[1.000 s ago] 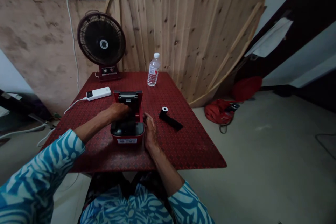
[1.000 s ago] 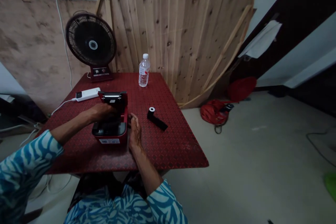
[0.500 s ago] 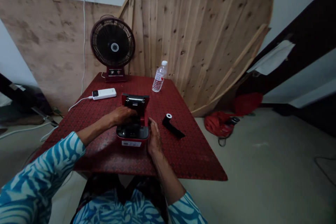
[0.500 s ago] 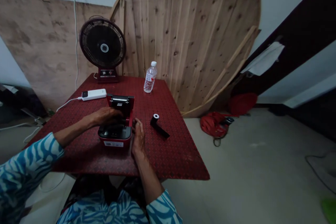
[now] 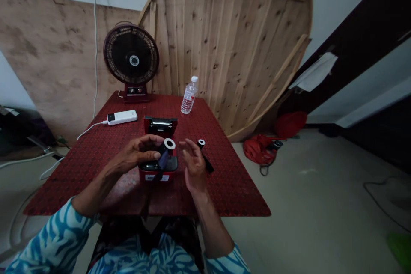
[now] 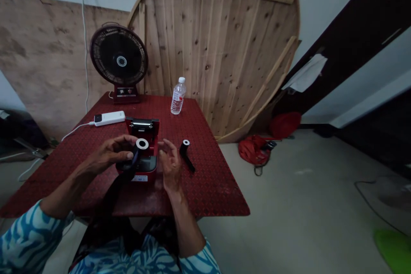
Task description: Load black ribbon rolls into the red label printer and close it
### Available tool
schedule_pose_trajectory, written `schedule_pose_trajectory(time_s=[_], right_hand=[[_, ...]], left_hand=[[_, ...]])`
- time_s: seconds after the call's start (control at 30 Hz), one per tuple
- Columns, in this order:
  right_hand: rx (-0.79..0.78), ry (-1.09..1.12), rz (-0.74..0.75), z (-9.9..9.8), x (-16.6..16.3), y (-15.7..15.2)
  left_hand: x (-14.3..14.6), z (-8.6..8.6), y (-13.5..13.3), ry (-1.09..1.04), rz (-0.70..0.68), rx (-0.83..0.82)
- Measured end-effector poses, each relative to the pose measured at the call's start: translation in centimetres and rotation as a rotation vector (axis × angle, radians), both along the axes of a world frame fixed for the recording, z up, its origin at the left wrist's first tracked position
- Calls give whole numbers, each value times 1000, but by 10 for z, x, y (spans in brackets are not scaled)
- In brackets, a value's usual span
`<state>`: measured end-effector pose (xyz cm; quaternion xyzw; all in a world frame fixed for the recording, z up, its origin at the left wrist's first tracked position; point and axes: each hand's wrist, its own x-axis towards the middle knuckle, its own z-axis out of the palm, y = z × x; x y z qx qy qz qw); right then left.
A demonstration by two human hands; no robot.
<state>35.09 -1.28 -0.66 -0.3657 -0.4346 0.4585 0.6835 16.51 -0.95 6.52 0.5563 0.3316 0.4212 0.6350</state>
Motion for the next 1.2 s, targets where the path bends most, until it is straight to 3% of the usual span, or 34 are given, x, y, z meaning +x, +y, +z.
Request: schedule_pose_trajectory(time_s=[0.07, 0.13, 0.3, 0.43, 0.53, 0.67, 0.77, 0.9, 1.03, 1.2], right_hand=[[57, -79, 218, 22, 7, -10], [60, -186, 322, 39, 10, -18], [141, -480, 193, 56, 14, -22], [159, -509, 53, 68, 40, 11], [131, -428, -119, 73, 73, 63], [11, -608, -200, 58, 99, 133], [-37, -766, -204, 35, 94, 163], [-76, -853, -147, 4, 78, 177], [-114, -962, -99, -20, 74, 182], [-105, -1080, -61, -27, 79, 187]], left_hand=[[5, -3, -4, -21, -3, -11], [10, -7, -5, -19, -5, -11], [15, -9, -7, 72, 17, 79], [-9, -12, -11, 281, 374, 317], [-40, -39, -13, 440, 639, 387], [-64, -94, -9, 749, 653, 425], [-64, -116, -6, 979, 563, 504], [-56, -116, -4, 1218, 497, 593], [-55, -116, -2, 1288, 492, 641], [-58, -127, -1, 1324, 517, 701]])
